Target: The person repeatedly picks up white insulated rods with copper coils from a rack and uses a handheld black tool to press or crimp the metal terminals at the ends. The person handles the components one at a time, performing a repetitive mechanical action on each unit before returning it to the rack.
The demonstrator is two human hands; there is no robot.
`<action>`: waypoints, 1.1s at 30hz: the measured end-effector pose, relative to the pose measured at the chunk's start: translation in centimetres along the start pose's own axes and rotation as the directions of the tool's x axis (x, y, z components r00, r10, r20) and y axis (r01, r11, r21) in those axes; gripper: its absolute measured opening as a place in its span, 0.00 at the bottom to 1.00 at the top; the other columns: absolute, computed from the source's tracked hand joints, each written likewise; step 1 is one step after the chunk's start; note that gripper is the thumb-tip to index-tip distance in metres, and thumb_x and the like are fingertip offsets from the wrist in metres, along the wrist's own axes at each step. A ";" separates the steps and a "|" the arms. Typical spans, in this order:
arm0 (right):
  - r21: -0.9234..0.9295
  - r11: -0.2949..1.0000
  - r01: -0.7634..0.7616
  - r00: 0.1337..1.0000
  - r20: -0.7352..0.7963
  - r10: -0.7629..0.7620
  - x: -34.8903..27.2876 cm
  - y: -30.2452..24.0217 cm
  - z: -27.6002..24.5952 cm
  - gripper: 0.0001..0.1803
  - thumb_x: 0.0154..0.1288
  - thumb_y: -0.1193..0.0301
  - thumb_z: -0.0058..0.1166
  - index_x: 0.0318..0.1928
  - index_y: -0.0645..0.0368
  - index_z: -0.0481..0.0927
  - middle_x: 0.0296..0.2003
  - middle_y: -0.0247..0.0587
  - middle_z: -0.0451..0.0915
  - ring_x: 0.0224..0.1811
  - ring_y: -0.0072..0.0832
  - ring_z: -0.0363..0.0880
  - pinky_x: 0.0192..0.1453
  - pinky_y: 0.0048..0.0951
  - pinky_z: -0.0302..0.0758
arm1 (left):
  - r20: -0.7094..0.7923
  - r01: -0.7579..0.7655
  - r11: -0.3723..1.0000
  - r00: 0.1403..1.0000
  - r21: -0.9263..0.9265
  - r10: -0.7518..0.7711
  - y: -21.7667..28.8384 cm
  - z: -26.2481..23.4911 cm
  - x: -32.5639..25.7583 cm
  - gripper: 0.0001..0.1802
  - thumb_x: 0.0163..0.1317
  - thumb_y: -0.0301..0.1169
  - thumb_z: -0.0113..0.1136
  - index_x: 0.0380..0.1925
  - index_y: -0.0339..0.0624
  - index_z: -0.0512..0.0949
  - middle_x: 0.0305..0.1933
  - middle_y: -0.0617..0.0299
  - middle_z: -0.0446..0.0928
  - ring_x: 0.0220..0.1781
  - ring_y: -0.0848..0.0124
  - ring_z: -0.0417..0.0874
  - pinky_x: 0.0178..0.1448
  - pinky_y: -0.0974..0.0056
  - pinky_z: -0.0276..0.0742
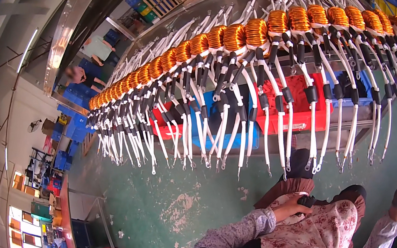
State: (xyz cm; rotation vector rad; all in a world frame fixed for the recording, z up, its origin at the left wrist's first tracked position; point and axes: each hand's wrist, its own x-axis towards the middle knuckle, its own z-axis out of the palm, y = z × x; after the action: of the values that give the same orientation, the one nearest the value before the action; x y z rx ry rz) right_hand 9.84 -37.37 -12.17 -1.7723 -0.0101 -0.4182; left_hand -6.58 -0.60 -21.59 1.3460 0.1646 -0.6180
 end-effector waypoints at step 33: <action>0.537 0.755 -0.376 0.876 -0.059 0.478 -1.2 -7.8 6.0 0.15 0.68 0.56 0.43 0.35 0.52 0.74 0.16 0.22 0.63 0.12 0.13 0.55 0.14 0.19 0.50 | -0.010 0.098 0.991 0.995 -0.086 -0.099 -0.2 -0.3 0.1 0.14 0.49 0.30 0.67 0.37 0.41 0.77 0.29 0.68 0.77 0.30 0.79 0.77 0.32 0.74 0.71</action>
State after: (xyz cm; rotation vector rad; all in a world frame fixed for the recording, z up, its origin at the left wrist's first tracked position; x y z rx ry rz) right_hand 8.52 -29.50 -6.24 -1.1459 0.3915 -0.2168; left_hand -6.54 -0.42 -21.90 1.2650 0.2674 -0.6771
